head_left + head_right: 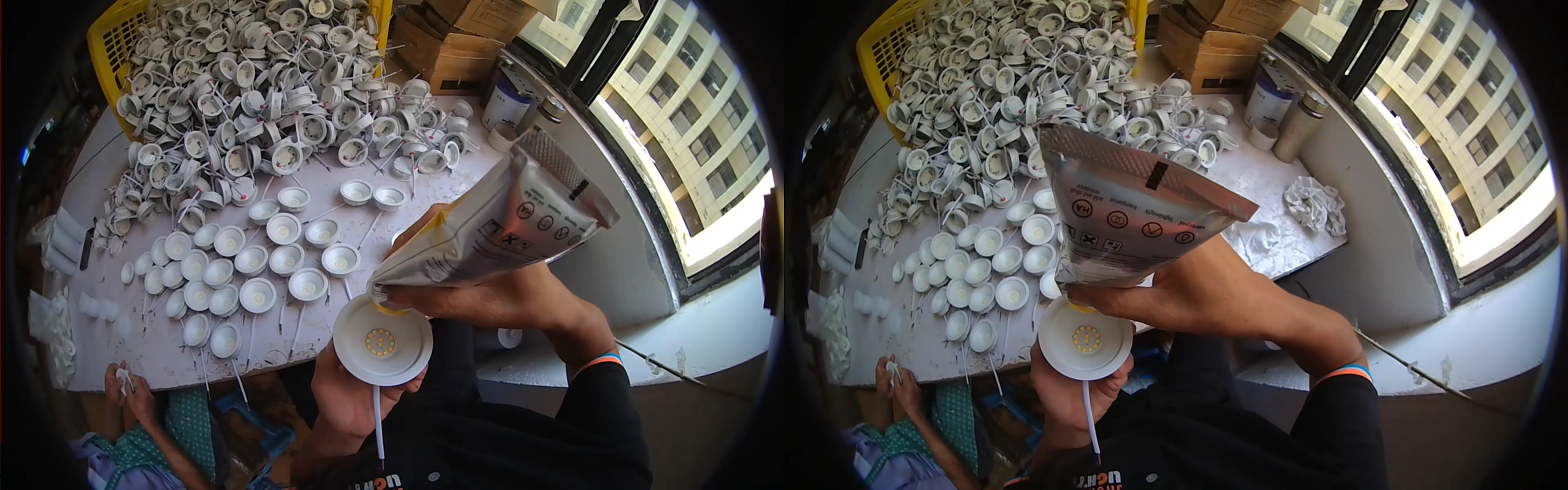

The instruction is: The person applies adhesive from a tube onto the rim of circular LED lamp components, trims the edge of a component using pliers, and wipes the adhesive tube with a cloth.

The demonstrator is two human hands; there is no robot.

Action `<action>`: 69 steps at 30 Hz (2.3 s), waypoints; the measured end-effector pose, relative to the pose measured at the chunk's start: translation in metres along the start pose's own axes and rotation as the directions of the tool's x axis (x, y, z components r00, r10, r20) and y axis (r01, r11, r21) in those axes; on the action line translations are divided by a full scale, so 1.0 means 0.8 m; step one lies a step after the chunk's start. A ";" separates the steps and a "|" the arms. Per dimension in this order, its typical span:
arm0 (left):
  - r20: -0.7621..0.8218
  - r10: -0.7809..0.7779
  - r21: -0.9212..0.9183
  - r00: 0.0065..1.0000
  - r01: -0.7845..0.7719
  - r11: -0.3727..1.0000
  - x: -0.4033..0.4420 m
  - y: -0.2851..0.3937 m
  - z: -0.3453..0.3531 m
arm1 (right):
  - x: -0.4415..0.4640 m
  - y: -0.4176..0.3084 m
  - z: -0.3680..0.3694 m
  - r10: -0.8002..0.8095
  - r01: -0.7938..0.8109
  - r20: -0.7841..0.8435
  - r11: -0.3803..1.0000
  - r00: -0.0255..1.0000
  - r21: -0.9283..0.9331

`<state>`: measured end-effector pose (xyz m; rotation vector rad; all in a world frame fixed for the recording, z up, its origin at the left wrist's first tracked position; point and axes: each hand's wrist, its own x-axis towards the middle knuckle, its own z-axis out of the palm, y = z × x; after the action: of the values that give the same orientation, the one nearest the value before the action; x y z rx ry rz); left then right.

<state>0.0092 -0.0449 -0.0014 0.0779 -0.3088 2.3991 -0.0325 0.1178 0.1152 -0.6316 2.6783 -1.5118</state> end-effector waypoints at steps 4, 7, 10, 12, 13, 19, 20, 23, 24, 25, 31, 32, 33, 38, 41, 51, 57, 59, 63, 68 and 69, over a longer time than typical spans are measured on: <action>-0.070 0.089 0.066 0.994 -0.084 0.994 -0.003 0.002 -0.002 | 0.002 0.001 0.000 -0.111 0.110 -0.020 0.994 0.994 -0.013; -0.025 0.096 0.190 0.995 -0.090 0.978 -0.004 0.010 -0.007 | 0.002 -0.002 0.001 -0.131 0.130 -0.031 0.991 0.991 -0.024; -0.032 0.181 0.328 0.983 -0.160 0.931 -0.006 0.012 -0.004 | 0.003 -0.003 0.001 -0.135 0.134 -0.031 0.991 0.990 -0.029; -0.015 0.268 0.414 0.963 -0.238 0.879 -0.005 0.009 -0.003 | 0.004 -0.004 0.002 -0.137 0.137 -0.026 0.990 0.990 -0.025; 0.009 0.352 0.495 0.936 -0.310 0.812 -0.004 0.007 -0.003 | 0.004 -0.005 0.002 -0.140 0.139 -0.026 0.990 0.990 -0.022; 0.109 0.542 0.727 0.833 -0.439 0.528 0.000 -0.006 0.003 | 0.005 -0.010 0.003 -0.158 0.158 -0.013 0.987 0.987 -0.016; 0.110 0.541 0.727 0.834 -0.438 0.529 0.002 -0.007 0.005 | 0.005 -0.010 0.003 -0.170 0.170 -0.004 0.985 0.985 -0.019; 0.210 0.595 0.859 0.776 -0.437 0.266 0.006 -0.006 0.004 | 0.007 -0.009 0.006 -0.227 0.227 -0.023 0.974 0.974 0.004; 0.328 0.589 0.879 0.739 -0.468 0.097 0.008 -0.001 -0.001 | 0.007 -0.011 0.006 -0.226 0.226 -0.026 0.974 0.974 0.004; 0.385 0.575 0.878 0.722 -0.479 0.013 0.009 0.000 -0.004 | 0.007 -0.015 0.005 -0.205 0.205 -0.018 0.978 0.979 0.027; 0.620 0.570 0.784 0.539 -0.433 -0.444 0.013 -0.005 -0.005 | 0.007 -0.019 0.006 -0.235 0.235 -0.013 0.972 0.972 0.031; 0.656 0.557 0.754 0.509 -0.405 -0.518 0.013 -0.004 -0.005 | 0.007 -0.020 0.007 -0.219 0.219 -0.011 0.975 0.976 0.043; 0.771 0.433 0.614 0.467 -0.369 -0.697 0.009 0.000 -0.005 | 0.006 -0.021 0.007 -0.203 0.203 -0.009 0.978 0.979 0.056; 0.850 0.495 0.521 0.179 -0.425 -0.740 0.032 -0.004 -0.015 | 0.003 -0.026 0.008 -0.227 0.226 0.001 0.971 0.974 0.078; 0.908 0.372 0.417 0.192 -0.490 -0.765 0.026 0.006 -0.019 | 0.007 -0.014 0.014 -0.353 0.353 -0.028 0.936 0.935 -0.007; 0.959 0.273 0.277 0.069 -0.417 -0.866 0.026 0.028 -0.029 | -0.008 -0.041 0.011 -0.060 0.050 0.059 0.986 0.996 0.158; 0.971 0.233 0.234 0.059 -0.438 -0.868 0.024 0.032 -0.028 | -0.012 -0.036 0.014 -0.082 0.069 0.077 0.986 0.994 0.154; 0.973 0.223 0.226 0.058 -0.438 -0.870 0.024 0.033 -0.029 | -0.012 -0.034 0.016 -0.118 0.107 0.060 0.982 0.991 0.159; 0.976 0.207 0.213 0.060 -0.432 -0.876 0.025 0.036 -0.029 | -0.013 -0.033 0.017 -0.100 0.089 0.082 0.988 0.992 0.127; 0.957 0.144 0.227 0.251 -0.345 -0.911 0.019 0.046 -0.020 | -0.016 -0.028 0.013 -0.120 0.111 0.077 0.988 0.990 0.111; 0.918 0.235 0.344 0.318 -0.348 -0.872 0.019 0.047 -0.013 | -0.019 -0.024 0.017 -0.112 0.115 -0.024 0.974 0.993 0.196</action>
<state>-0.0264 -0.0597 -0.0173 1.1542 3.0970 2.4975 -0.0096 0.1033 0.1208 -0.7774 2.4952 -1.7862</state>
